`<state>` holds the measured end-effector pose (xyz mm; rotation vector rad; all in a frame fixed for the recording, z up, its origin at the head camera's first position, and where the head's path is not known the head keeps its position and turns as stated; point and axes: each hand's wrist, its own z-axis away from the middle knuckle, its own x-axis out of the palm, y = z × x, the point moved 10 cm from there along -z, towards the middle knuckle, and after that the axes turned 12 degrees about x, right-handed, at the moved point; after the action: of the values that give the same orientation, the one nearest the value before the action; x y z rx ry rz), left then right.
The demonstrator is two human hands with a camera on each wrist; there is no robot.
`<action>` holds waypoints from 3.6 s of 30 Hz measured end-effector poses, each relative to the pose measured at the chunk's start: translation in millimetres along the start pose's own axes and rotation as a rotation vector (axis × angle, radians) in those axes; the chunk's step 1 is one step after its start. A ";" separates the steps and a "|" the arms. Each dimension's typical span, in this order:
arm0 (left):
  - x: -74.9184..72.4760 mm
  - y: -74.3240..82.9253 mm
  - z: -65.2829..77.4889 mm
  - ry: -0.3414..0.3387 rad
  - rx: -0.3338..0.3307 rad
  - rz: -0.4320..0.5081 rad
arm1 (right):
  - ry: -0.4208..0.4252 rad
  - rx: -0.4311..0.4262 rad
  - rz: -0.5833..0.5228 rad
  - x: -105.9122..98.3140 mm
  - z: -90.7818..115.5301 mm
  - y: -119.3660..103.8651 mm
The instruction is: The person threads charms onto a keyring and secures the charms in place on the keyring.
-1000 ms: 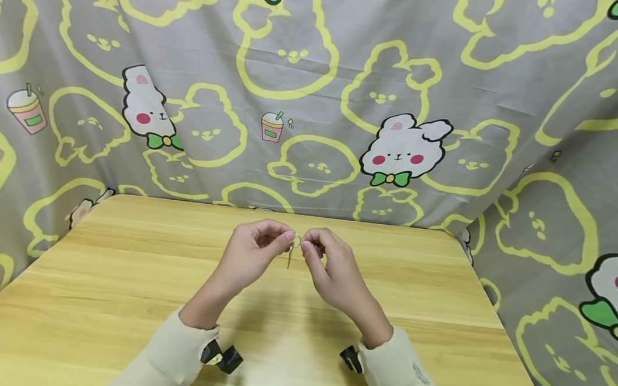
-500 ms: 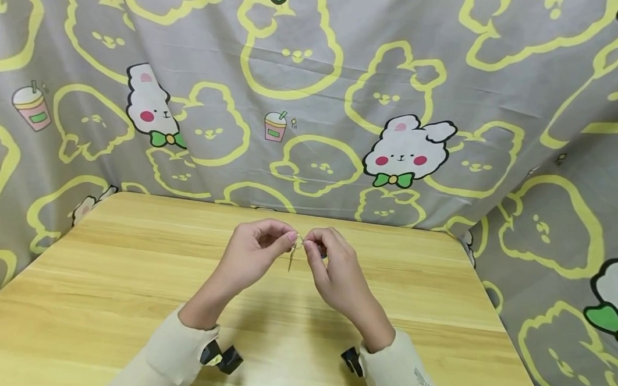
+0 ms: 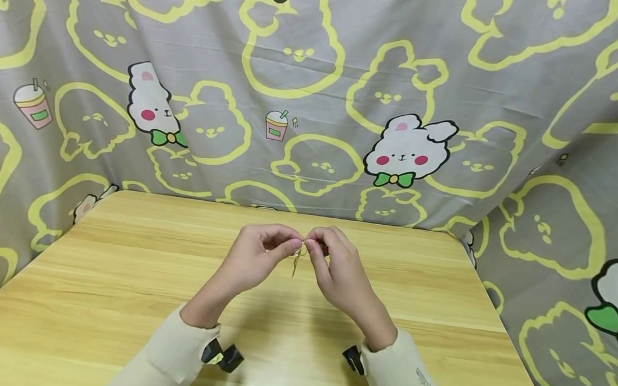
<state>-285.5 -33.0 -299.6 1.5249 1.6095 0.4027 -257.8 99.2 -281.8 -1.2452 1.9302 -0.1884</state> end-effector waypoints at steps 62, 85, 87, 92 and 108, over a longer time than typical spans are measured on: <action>7.5 62.4 8.3 0.166 0.620 -0.413 | 0.133 0.182 -0.297 -13.8 -1.0 5.3; -10.2 72.0 9.5 0.193 0.714 -0.405 | 0.132 -0.155 0.126 -20.3 -3.0 -17.3; -10.9 71.9 9.1 0.193 0.718 -0.396 | 0.128 -0.190 0.161 -19.6 -2.7 -20.2; -11.6 72.1 7.6 0.178 0.727 -0.379 | 0.118 -0.224 0.176 -19.5 -1.8 -24.8; -16.5 66.5 4.4 0.173 0.695 -0.332 | 0.043 -0.179 0.117 -17.6 -2.4 -23.3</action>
<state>-241.0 -36.3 -247.5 1.6885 2.2409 -0.2490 -240.1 101.2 -258.6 -1.2465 2.0877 0.0187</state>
